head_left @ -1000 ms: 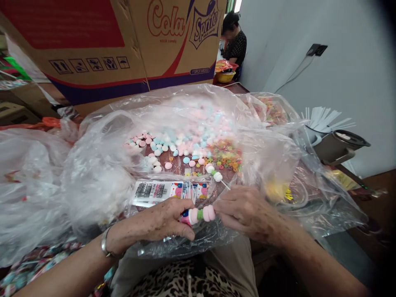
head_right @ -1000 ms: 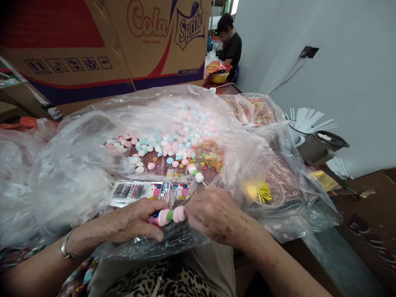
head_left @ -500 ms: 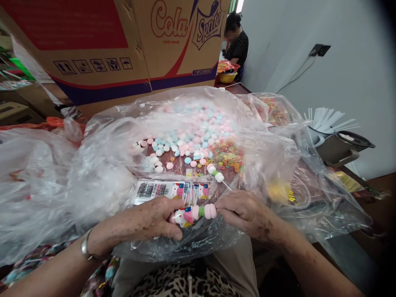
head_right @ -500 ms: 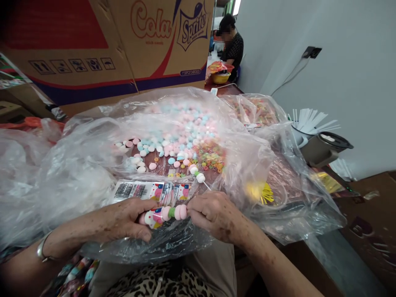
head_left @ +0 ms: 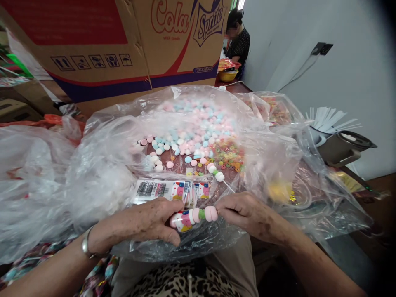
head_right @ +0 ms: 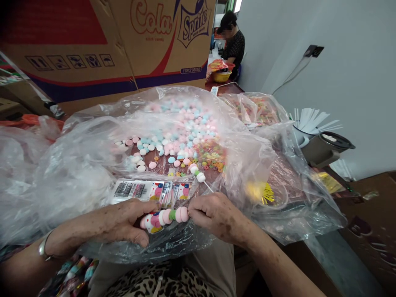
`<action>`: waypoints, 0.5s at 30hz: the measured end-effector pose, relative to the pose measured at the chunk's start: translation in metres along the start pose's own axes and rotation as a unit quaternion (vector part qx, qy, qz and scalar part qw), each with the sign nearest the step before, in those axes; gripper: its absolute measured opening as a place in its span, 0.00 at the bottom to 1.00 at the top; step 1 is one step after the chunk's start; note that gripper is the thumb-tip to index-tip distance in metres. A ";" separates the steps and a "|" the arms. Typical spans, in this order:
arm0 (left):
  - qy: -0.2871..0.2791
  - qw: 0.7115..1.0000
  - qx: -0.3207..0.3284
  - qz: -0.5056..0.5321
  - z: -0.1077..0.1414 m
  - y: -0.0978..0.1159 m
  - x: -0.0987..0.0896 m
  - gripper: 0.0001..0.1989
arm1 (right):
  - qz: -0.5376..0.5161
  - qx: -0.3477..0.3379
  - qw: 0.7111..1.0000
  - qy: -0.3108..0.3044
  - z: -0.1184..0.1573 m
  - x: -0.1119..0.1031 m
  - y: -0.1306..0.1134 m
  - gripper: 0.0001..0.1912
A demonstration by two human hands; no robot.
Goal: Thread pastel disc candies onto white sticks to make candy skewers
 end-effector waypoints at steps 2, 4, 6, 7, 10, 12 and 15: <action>-0.007 0.999 -0.035 0.011 0.002 -0.001 -0.001 0.18 | 0.062 -0.094 0.992 0.052 0.000 -0.006 -0.010 0.15; 0.002 0.998 -0.066 0.018 0.001 0.000 -0.004 0.19 | 0.114 -0.173 0.975 0.086 0.003 -0.008 -0.019 0.15; 0.000 0.995 -0.091 0.039 -0.001 0.003 -0.003 0.19 | 0.147 -0.235 0.955 0.107 0.005 -0.008 -0.028 0.16; -0.014 0.993 -0.106 0.056 -0.003 0.004 0.000 0.19 | 0.157 -0.262 0.946 0.111 0.006 -0.007 -0.033 0.16; -0.055 0.981 -0.154 0.104 -0.007 0.005 0.012 0.20 | 0.176 -0.319 0.923 0.125 0.007 -0.001 -0.044 0.16; -0.057 0.978 -0.163 0.118 -0.011 0.005 0.015 0.21 | 0.186 -0.331 0.914 0.143 0.007 0.002 -0.047 0.17; -0.052 0.978 -0.158 0.122 -0.012 0.005 0.016 0.19 | 0.194 -0.300 0.921 0.152 0.006 0.002 -0.044 0.17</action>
Point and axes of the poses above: each hand's wrist, its own z-axis away from the middle knuckle, its own x-axis out of the palm, y = z × x, the point moved 7 cm from there along -z, towards the middle knuckle, and after that the axes turned 13 degrees about y, right-handed, at the moved point
